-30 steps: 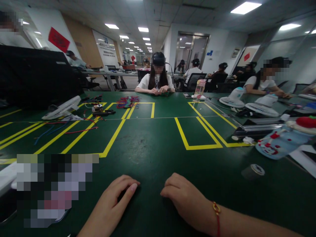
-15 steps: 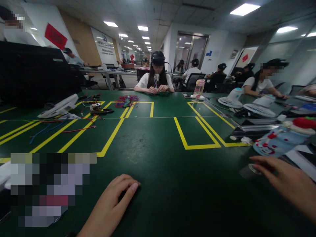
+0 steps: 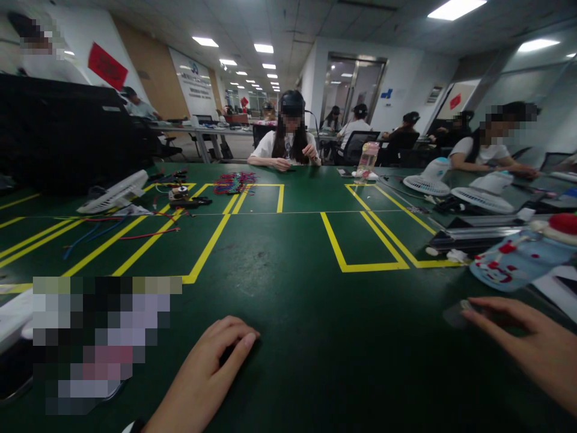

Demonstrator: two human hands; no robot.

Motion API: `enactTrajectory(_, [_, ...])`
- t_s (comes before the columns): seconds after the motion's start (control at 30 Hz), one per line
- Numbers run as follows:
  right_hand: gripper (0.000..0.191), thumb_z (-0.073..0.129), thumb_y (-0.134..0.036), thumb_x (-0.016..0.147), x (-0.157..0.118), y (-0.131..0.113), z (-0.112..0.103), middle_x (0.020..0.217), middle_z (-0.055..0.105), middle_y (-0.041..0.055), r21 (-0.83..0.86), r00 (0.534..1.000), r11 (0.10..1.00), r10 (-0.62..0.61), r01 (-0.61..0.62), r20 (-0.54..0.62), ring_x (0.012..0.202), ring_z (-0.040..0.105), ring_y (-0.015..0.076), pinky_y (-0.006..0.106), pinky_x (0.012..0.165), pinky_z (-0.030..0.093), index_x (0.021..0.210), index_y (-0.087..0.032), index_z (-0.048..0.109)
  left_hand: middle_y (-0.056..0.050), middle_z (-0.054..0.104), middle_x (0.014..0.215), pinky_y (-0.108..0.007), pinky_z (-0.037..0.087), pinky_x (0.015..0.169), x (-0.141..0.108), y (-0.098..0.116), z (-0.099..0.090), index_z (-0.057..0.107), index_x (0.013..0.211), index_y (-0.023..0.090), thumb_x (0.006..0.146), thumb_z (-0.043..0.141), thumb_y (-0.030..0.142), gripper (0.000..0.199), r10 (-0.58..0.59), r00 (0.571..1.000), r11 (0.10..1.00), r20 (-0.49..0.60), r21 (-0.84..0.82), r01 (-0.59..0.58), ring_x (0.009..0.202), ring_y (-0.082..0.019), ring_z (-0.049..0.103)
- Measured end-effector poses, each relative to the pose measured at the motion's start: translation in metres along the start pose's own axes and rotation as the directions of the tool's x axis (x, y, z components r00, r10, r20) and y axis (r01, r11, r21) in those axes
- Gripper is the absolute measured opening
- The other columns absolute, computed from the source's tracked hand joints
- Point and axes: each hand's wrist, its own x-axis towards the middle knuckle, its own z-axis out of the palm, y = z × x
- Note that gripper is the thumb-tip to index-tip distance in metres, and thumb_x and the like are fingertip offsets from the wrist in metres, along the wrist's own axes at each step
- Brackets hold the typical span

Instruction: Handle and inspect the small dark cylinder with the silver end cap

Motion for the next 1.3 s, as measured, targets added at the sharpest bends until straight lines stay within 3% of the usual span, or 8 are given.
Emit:
enactTrajectory(0.17, [0.04, 0.058, -0.048, 0.082, -0.015, -0.031, 0.019, 0.115, 0.058, 0.0081, -0.01, 0.986, 0.986, -0.165, 0.165, -0.007, 0.097, 0.06, 0.0218, 0.035, 0.078, 0.052, 0.115, -0.024, 0.056, -0.001, 0.064, 0.1, -0.033, 0.047, 0.088, 0.001, 0.002, 0.001, 0.065, 0.097, 0.028, 0.095, 0.044, 0.037, 0.023, 0.009, 1.0, 1.0, -0.001, 0.023, -0.009, 0.097, -0.021, 0.059])
enactTrajectory(0.33, [0.032, 0.059, -0.033, 0.086, -0.026, -0.144, 0.035, 0.117, 0.055, 0.0053, 0.364, 0.857, 0.792, -0.514, 0.489, -0.033, 0.106, 0.056, 0.016, 0.031, 0.091, 0.05, 0.115, -0.023, 0.052, 0.0, 0.063, 0.101, -0.032, 0.046, 0.089, 0.0, 0.001, 0.0, 0.064, 0.098, 0.027, 0.095, 0.045, 0.036, 0.022, 0.021, 1.0, 0.999, 0.002, 0.027, -0.021, 0.099, -0.02, 0.059])
enactTrajectory(0.43, [0.03, 0.058, -0.023, 0.086, -0.036, -0.212, 0.044, 0.119, 0.053, 0.0057, 0.642, 0.762, 0.617, -0.643, 0.455, 0.079, 0.11, 0.053, 0.013, 0.026, 0.094, 0.049, 0.115, -0.022, 0.051, 0.0, 0.063, 0.102, -0.033, 0.046, 0.09, -0.002, -0.002, -0.001, 0.064, 0.099, 0.027, 0.095, 0.046, 0.035, 0.021, 0.025, 1.0, 0.999, -0.004, 0.025, -0.025, 0.099, -0.02, 0.059])
enactTrajectory(0.53, [0.029, 0.058, -0.017, 0.084, -0.044, -0.244, 0.057, 0.119, 0.051, 0.0057, 0.752, 0.722, 0.544, -0.679, 0.372, 0.135, 0.111, 0.051, 0.0131, 0.027, 0.096, 0.046, 0.112, -0.02, 0.052, -0.001, 0.063, 0.102, -0.035, 0.046, 0.091, -0.002, -0.001, -0.002, 0.065, 0.099, 0.027, 0.094, 0.048, 0.035, 0.02, 0.036, 0.999, 0.999, -0.006, 0.033, -0.036, 0.099, -0.021, 0.059])
enactTrajectory(0.73, [0.064, 0.065, -0.019, 0.076, -0.056, -0.241, 0.082, 0.118, 0.051, 0.0052, 0.762, 0.804, 0.626, -0.533, 0.163, 0.265, 0.106, 0.052, 0.014, 0.033, 0.097, 0.045, 0.13, -0.023, 0.031, -0.004, 0.063, 0.109, -0.038, 0.048, 0.089, 0.007, 0.036, 0.009, 0.062, 0.11, 0.028, 0.093, 0.05, 0.033, 0.022, 0.08, 0.995, 0.997, -0.056, -0.003, -0.08, 0.1, -0.022, 0.059])
enactTrajectory(0.93, [0.052, 0.066, -0.021, 0.075, -0.055, -0.245, 0.084, 0.11, 0.054, 0.004, 0.756, 0.809, 0.65, -0.487, 0.084, 0.329, 0.097, 0.055, 0.0131, 0.03, 0.086, 0.048, 0.119, -0.021, 0.038, -0.003, 0.065, 0.098, -0.033, 0.049, 0.083, 0.026, 0.077, 0.024, 0.069, 0.091, 0.026, 0.087, 0.058, 0.019, 0.013, 0.276, 0.961, 0.959, -0.012, -0.056, -0.276, 0.092, -0.02, 0.06])
enactTrajectory(1.13, [0.047, 0.064, -0.019, 0.074, -0.054, -0.242, 0.078, 0.109, 0.053, 0.0026, 0.745, 0.799, 0.656, -0.509, 0.119, 0.32, 0.094, 0.054, 0.0129, 0.029, 0.083, 0.046, 0.116, -0.022, 0.044, -0.002, 0.063, 0.094, -0.031, 0.048, 0.081, 0.029, 0.066, 0.019, 0.069, 0.086, 0.024, 0.089, 0.058, 0.021, 0.012, 0.218, 0.971, 0.965, -0.101, -0.129, -0.23, 0.09, -0.019, 0.06])
enactTrajectory(1.3, [0.038, 0.058, -0.016, 0.074, -0.054, -0.241, 0.076, 0.104, 0.053, 0.0035, 0.713, 0.8, 0.682, -0.513, 0.161, 0.31, 0.093, 0.052, 0.0134, 0.029, 0.083, 0.046, 0.11, -0.019, 0.046, -0.002, 0.065, 0.097, -0.036, 0.046, 0.082, 0.03, 0.048, 0.03, 0.074, 0.082, 0.029, 0.082, 0.067, 0.022, 0.009, 0.195, 0.981, 0.98, 0.019, 0.038, -0.195, 0.094, -0.022, 0.058])
